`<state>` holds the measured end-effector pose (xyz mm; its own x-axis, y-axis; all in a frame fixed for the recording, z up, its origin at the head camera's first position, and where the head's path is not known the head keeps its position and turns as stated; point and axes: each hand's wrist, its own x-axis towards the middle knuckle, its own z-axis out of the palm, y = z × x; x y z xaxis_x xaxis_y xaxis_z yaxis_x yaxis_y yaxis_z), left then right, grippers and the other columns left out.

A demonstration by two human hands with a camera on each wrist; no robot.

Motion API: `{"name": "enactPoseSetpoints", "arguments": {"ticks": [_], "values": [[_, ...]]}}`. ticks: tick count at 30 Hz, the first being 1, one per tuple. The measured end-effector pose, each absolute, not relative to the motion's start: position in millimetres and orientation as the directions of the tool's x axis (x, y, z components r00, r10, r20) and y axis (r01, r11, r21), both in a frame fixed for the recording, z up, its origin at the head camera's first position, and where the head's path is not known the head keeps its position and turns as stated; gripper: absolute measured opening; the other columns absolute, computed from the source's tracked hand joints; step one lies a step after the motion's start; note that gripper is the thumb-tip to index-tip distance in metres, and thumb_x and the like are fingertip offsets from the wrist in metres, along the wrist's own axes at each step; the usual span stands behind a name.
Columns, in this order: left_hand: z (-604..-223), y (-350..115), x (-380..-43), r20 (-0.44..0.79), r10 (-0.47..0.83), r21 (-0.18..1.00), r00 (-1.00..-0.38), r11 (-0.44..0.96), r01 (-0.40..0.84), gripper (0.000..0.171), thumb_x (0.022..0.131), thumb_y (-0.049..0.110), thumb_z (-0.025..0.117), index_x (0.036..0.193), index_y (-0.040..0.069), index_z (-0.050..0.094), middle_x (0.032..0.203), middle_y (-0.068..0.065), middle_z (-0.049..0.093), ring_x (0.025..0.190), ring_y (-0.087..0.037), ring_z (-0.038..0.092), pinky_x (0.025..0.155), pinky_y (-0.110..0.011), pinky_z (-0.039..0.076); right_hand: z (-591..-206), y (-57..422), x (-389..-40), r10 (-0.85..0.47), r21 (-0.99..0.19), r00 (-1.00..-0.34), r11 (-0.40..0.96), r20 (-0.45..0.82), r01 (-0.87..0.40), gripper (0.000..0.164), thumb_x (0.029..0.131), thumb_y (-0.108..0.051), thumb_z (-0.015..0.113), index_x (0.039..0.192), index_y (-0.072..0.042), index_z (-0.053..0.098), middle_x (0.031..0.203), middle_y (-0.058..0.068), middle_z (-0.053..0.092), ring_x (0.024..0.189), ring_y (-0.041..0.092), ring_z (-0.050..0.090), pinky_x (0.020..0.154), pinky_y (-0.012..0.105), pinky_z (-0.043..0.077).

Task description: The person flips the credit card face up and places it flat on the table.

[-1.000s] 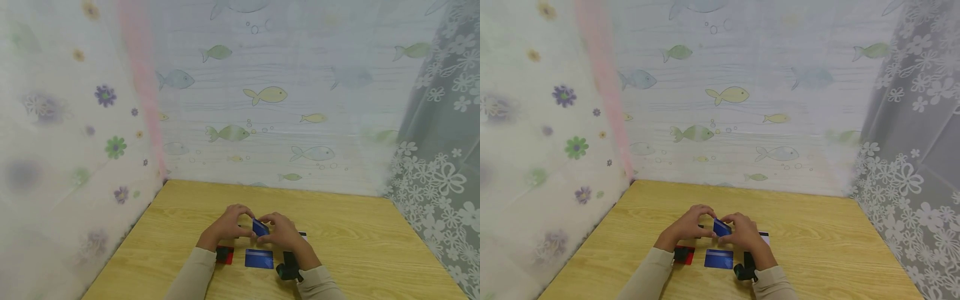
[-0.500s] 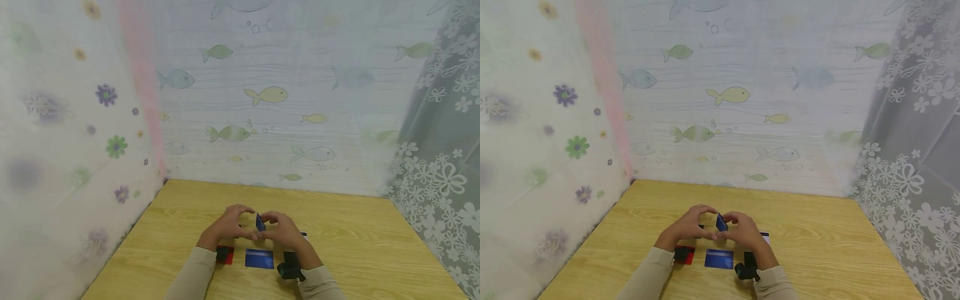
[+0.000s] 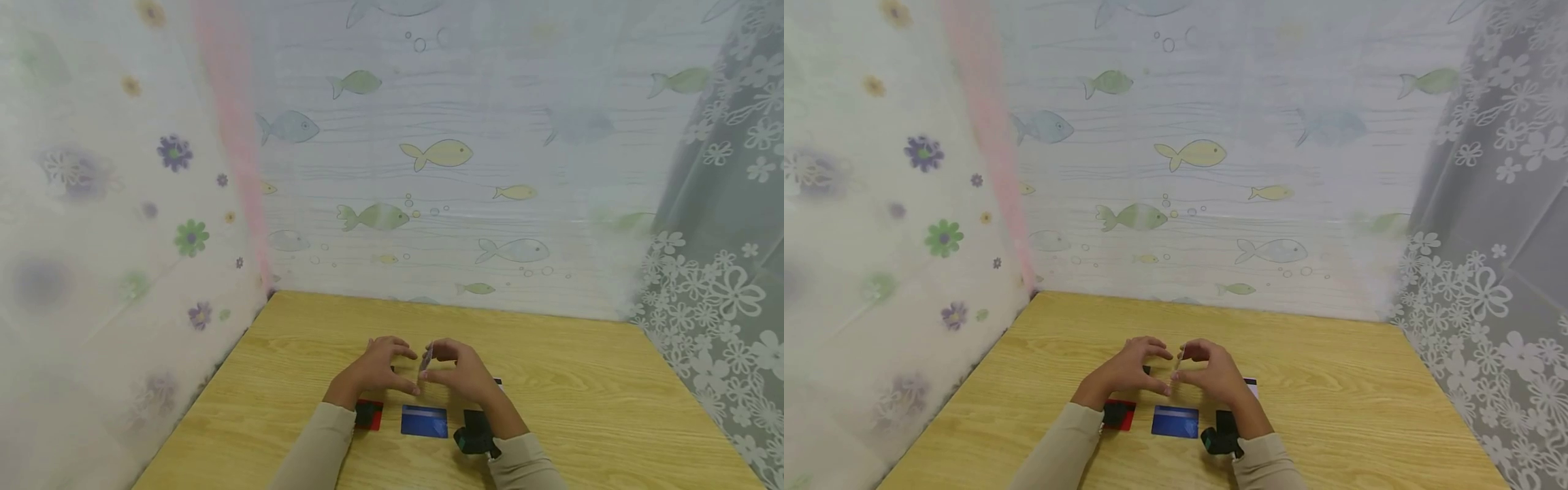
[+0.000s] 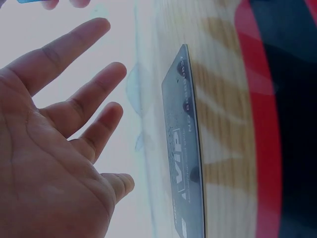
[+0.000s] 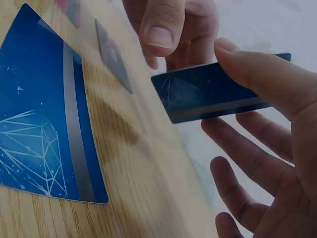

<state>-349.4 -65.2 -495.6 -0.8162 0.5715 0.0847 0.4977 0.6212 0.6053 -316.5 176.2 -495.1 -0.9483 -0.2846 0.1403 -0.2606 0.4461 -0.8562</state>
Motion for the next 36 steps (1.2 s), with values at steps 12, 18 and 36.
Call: {"name": "enactPoseSetpoints", "arguments": {"ticks": [12, 18, 36], "values": [[-494.6, -65.0, -348.7, 0.096, 0.565, 0.606, -0.819, 0.62, 0.499, 0.052, 0.076, 0.051, 0.09, 0.119, 0.025, 0.077, 0.147, -0.009, 0.055, 0.145, -0.037, 0.04, 0.118, -0.077, 0.002, -496.7, 179.8, -318.8, -0.306, -0.896, -0.944, 0.373, 0.126, -0.241, 0.062, 0.087, -0.035, 0.085, 0.138, -0.01, 0.059, 0.123, 0.007, 0.072, 0.12, 0.033, 0.066, 0.093, 0.05, 0.053], [-492.3, -67.8, -347.7, 0.117, 0.565, 0.623, -0.817, 0.598, 0.503, 0.049, 0.078, 0.048, 0.089, 0.118, 0.022, 0.078, 0.147, -0.012, 0.055, 0.144, -0.039, 0.041, 0.118, -0.077, 0.002, -495.3, 182.0, -318.8, -0.3, -0.872, -0.942, 0.409, 0.149, -0.268, 0.061, 0.086, -0.036, 0.086, 0.136, -0.011, 0.061, 0.121, 0.003, 0.069, 0.116, 0.027, 0.064, 0.09, 0.045, 0.053], [-494.8, -75.2, -350.4, 0.097, 0.529, 0.607, -0.843, 0.64, 0.471, 0.048, 0.078, 0.048, 0.09, 0.117, 0.024, 0.076, 0.141, -0.006, 0.06, 0.141, -0.037, 0.044, 0.118, -0.076, 0.008, -496.7, 198.5, -316.9, -0.303, -0.685, -0.933, 0.639, 0.192, -0.349, 0.047, 0.082, -0.041, 0.088, 0.124, -0.024, 0.073, 0.132, 0.003, 0.065, 0.127, 0.035, 0.059, 0.101, 0.059, 0.049]]}}
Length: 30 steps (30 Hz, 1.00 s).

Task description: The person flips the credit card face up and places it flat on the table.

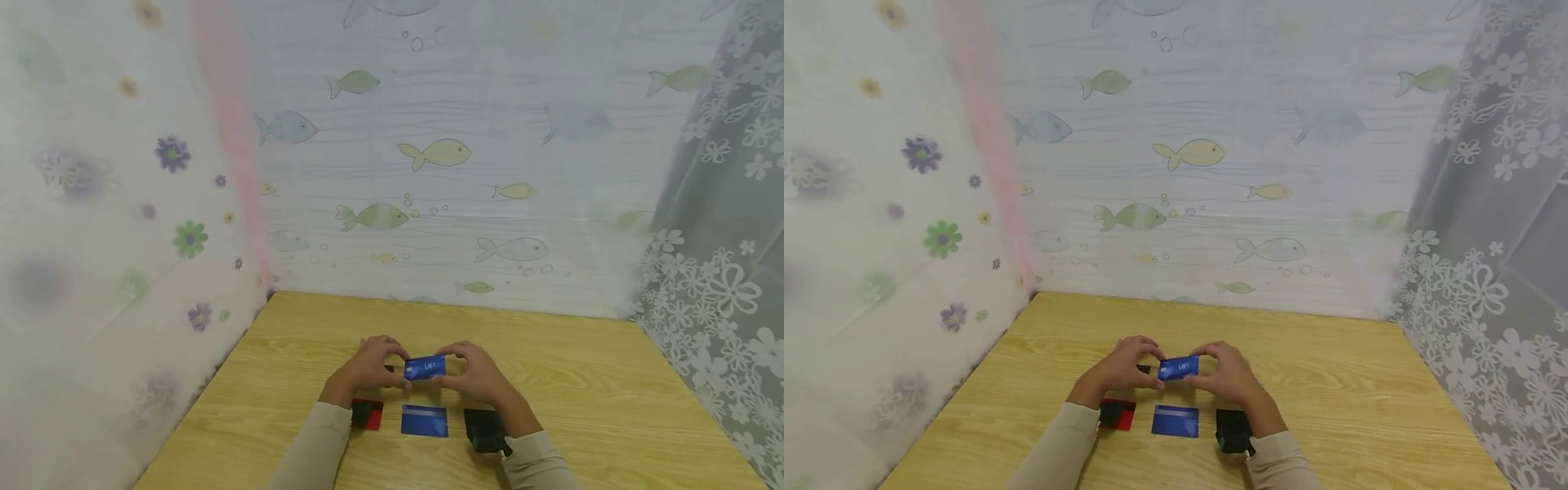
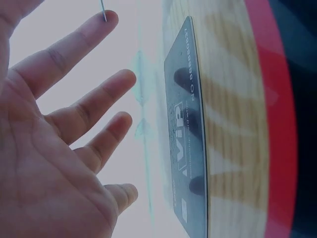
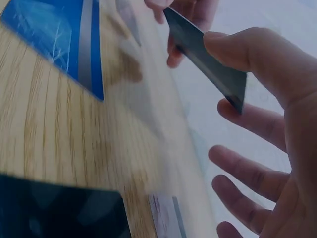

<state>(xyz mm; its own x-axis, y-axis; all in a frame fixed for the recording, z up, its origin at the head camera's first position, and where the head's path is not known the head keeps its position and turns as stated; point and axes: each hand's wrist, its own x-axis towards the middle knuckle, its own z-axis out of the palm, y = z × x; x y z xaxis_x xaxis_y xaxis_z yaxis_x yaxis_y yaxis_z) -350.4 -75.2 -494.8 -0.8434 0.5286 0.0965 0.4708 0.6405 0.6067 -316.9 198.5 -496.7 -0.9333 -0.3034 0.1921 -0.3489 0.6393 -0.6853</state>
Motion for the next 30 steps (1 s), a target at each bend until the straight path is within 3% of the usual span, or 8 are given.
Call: {"name": "enactPoseSetpoints", "arguments": {"ticks": [5, 13, 23, 30], "values": [[-494.1, -75.1, -350.5, 0.096, 0.504, 0.58, -0.859, 0.673, 0.459, 0.05, 0.077, 0.049, 0.09, 0.118, 0.026, 0.076, 0.14, -0.005, 0.062, 0.142, -0.038, 0.044, 0.116, -0.078, 0.012, -498.3, 203.3, -318.4, -0.312, -0.579, -0.929, 0.727, 0.201, -0.37, 0.05, 0.08, -0.048, 0.088, 0.124, -0.029, 0.074, 0.13, 0.003, 0.064, 0.123, 0.032, 0.059, 0.097, 0.061, 0.049], [-495.5, -69.8, -347.9, 0.084, 0.471, 0.546, -0.878, 0.715, 0.437, 0.047, 0.072, 0.044, 0.095, 0.113, 0.026, 0.079, 0.136, -0.004, 0.066, 0.139, -0.04, 0.047, 0.116, -0.079, 0.011, -503.7, 205.1, -316.3, -0.33, -0.471, -0.931, 0.803, 0.158, -0.365, 0.058, 0.079, -0.058, 0.085, 0.128, -0.029, 0.074, 0.127, 0.006, 0.065, 0.109, 0.027, 0.061, 0.085, 0.054, 0.052], [-499.5, -65.1, -344.9, 0.077, 0.427, 0.493, -0.901, 0.769, 0.406, 0.045, 0.068, 0.044, 0.097, 0.108, 0.03, 0.081, 0.132, -0.002, 0.066, 0.136, -0.041, 0.05, 0.115, -0.079, 0.014, -510.1, 200.6, -311.5, -0.276, -0.385, -0.952, 0.871, 0.133, -0.306, 0.052, 0.078, -0.064, 0.083, 0.124, -0.042, 0.074, 0.129, 0.0, 0.062, 0.113, 0.031, 0.055, 0.089, 0.063, 0.043], [-498.4, -62.5, -342.4, 0.045, 0.389, 0.455, -0.92, 0.812, 0.366, 0.044, 0.068, 0.046, 0.097, 0.107, 0.032, 0.081, 0.134, 0.001, 0.063, 0.135, -0.042, 0.05, 0.112, -0.081, 0.014, -512.1, 198.0, -310.1, -0.246, -0.413, -0.96, 0.867, 0.134, -0.279, 0.046, 0.078, -0.06, 0.084, 0.12, -0.042, 0.077, 0.131, 0.0, 0.059, 0.113, 0.03, 0.053, 0.092, 0.063, 0.039]]}}
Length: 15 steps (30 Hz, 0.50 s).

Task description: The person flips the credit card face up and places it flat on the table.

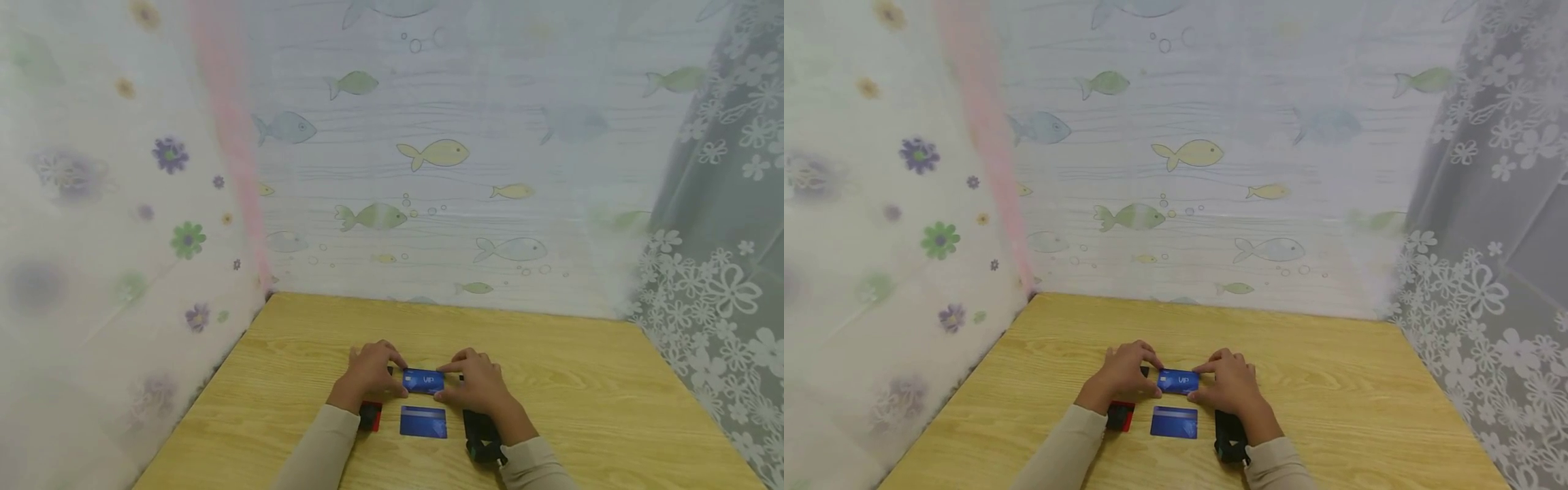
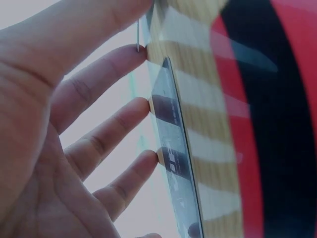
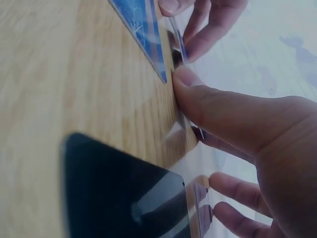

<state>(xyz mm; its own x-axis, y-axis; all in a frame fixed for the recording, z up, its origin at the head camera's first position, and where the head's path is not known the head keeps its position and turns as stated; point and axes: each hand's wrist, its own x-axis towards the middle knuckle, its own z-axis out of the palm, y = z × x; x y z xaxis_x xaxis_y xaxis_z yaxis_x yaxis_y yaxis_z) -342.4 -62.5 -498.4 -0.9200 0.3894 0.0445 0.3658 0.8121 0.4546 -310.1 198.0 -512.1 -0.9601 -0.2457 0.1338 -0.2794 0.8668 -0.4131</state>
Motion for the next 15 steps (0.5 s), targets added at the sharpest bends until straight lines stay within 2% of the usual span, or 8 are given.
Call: {"name": "enactPoseSetpoints", "arguments": {"ticks": [9, 15], "values": [[-496.8, -63.7, -340.1, 0.027, 0.357, 0.443, -0.934, 0.833, 0.331, 0.045, 0.068, 0.049, 0.096, 0.108, 0.036, 0.081, 0.139, 0.003, 0.061, 0.137, -0.04, 0.049, 0.112, -0.084, 0.006, -509.6, 195.1, -308.0, -0.214, -0.405, -0.97, 0.881, 0.115, -0.242, 0.046, 0.077, -0.06, 0.085, 0.119, -0.045, 0.076, 0.135, 0.0, 0.058, 0.119, 0.032, 0.053, 0.094, 0.066, 0.037], [-497.0, -63.4, -339.2, 0.013, 0.348, 0.448, -0.937, 0.836, 0.317, 0.044, 0.069, 0.049, 0.095, 0.109, 0.037, 0.08, 0.141, 0.003, 0.06, 0.138, -0.039, 0.05, 0.112, -0.083, 0.007, -511.5, 194.8, -306.9, -0.202, -0.406, -0.974, 0.885, 0.101, -0.226, 0.044, 0.077, -0.06, 0.085, 0.118, -0.047, 0.074, 0.137, 0.001, 0.057, 0.12, 0.033, 0.053, 0.094, 0.067, 0.037]]}}
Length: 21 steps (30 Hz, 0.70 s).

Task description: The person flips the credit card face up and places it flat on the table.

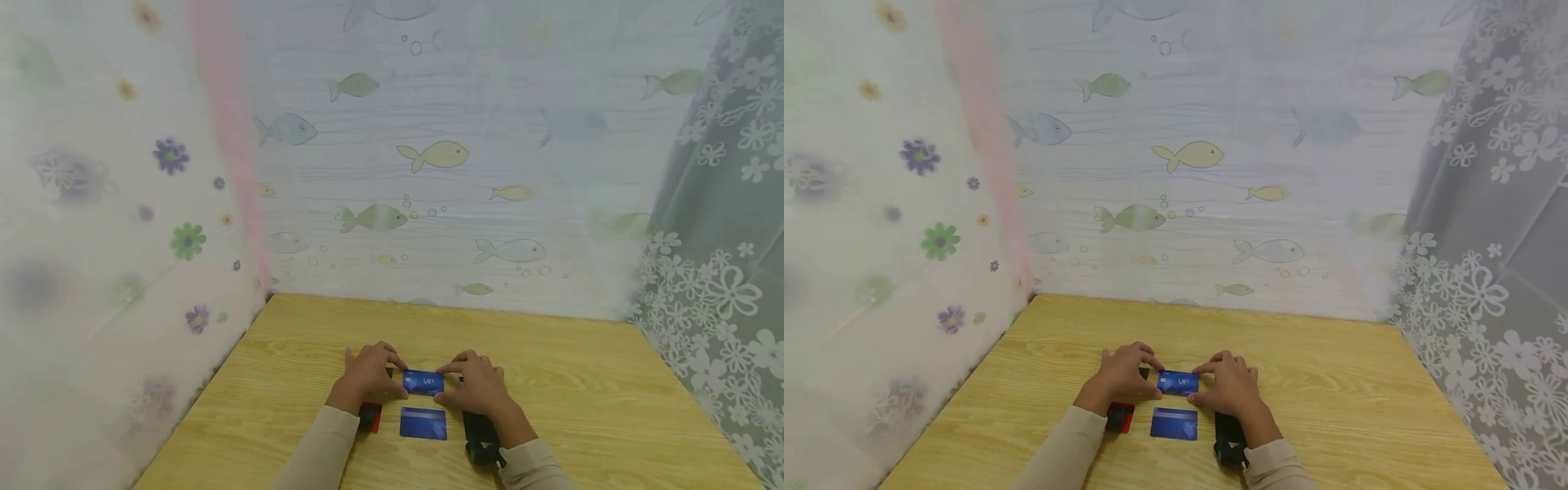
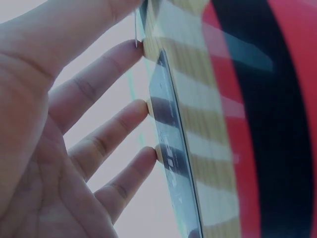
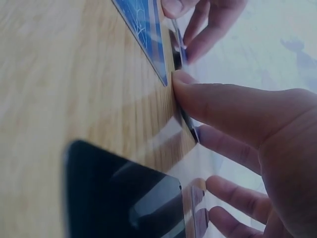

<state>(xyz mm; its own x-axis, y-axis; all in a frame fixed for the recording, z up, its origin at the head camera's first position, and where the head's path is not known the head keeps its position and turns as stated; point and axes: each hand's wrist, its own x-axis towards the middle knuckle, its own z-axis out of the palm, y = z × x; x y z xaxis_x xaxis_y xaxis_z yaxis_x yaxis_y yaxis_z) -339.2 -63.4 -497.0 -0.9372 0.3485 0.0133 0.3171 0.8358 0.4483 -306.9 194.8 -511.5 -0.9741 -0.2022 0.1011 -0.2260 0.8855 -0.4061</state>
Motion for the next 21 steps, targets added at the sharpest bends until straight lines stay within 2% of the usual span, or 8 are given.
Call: {"name": "enactPoseSetpoints", "arguments": {"ticks": [2, 6, 9, 21], "values": [[-497.1, -63.3, -338.5, 0.009, 0.347, 0.462, -0.938, 0.831, 0.312, 0.044, 0.07, 0.048, 0.095, 0.109, 0.036, 0.08, 0.141, 0.001, 0.06, 0.137, -0.039, 0.051, 0.113, -0.083, 0.01, -510.9, 194.6, -306.1, -0.207, -0.409, -0.973, 0.883, 0.103, -0.231, 0.044, 0.077, -0.06, 0.085, 0.118, -0.047, 0.074, 0.137, 0.002, 0.057, 0.119, 0.033, 0.053, 0.092, 0.067, 0.037], [-497.3, -63.2, -336.7, 0.004, 0.356, 0.474, -0.934, 0.822, 0.315, 0.042, 0.073, 0.045, 0.094, 0.112, 0.035, 0.08, 0.141, 0.0, 0.059, 0.134, -0.037, 0.052, 0.111, -0.075, 0.026, -510.2, 194.9, -304.8, -0.212, -0.409, -0.972, 0.882, 0.103, -0.235, 0.043, 0.079, -0.059, 0.084, 0.118, -0.046, 0.075, 0.137, 0.003, 0.057, 0.118, 0.034, 0.053, 0.09, 0.067, 0.038], [-496.6, -63.3, -335.5, 0.003, 0.366, 0.467, -0.931, 0.822, 0.325, 0.042, 0.075, 0.044, 0.092, 0.114, 0.034, 0.079, 0.142, 0.0, 0.058, 0.133, -0.035, 0.053, 0.106, -0.068, 0.035, -510.6, 194.9, -305.2, -0.204, -0.41, -0.974, 0.883, 0.102, -0.228, 0.042, 0.079, -0.059, 0.084, 0.118, -0.046, 0.075, 0.136, 0.001, 0.058, 0.117, 0.032, 0.053, 0.09, 0.065, 0.038], [-495.3, -62.3, -334.9, -0.007, 0.36, 0.465, -0.933, 0.827, 0.316, 0.039, 0.076, 0.042, 0.091, 0.112, 0.034, 0.079, 0.142, 0.002, 0.058, 0.134, -0.035, 0.051, 0.107, -0.066, 0.033, -509.6, 194.4, -305.2, -0.185, -0.426, -0.977, 0.88, 0.102, -0.211, 0.038, 0.079, -0.053, 0.086, 0.116, -0.046, 0.077, 0.134, -0.001, 0.058, 0.117, 0.031, 0.053, 0.09, 0.064, 0.037]]}}
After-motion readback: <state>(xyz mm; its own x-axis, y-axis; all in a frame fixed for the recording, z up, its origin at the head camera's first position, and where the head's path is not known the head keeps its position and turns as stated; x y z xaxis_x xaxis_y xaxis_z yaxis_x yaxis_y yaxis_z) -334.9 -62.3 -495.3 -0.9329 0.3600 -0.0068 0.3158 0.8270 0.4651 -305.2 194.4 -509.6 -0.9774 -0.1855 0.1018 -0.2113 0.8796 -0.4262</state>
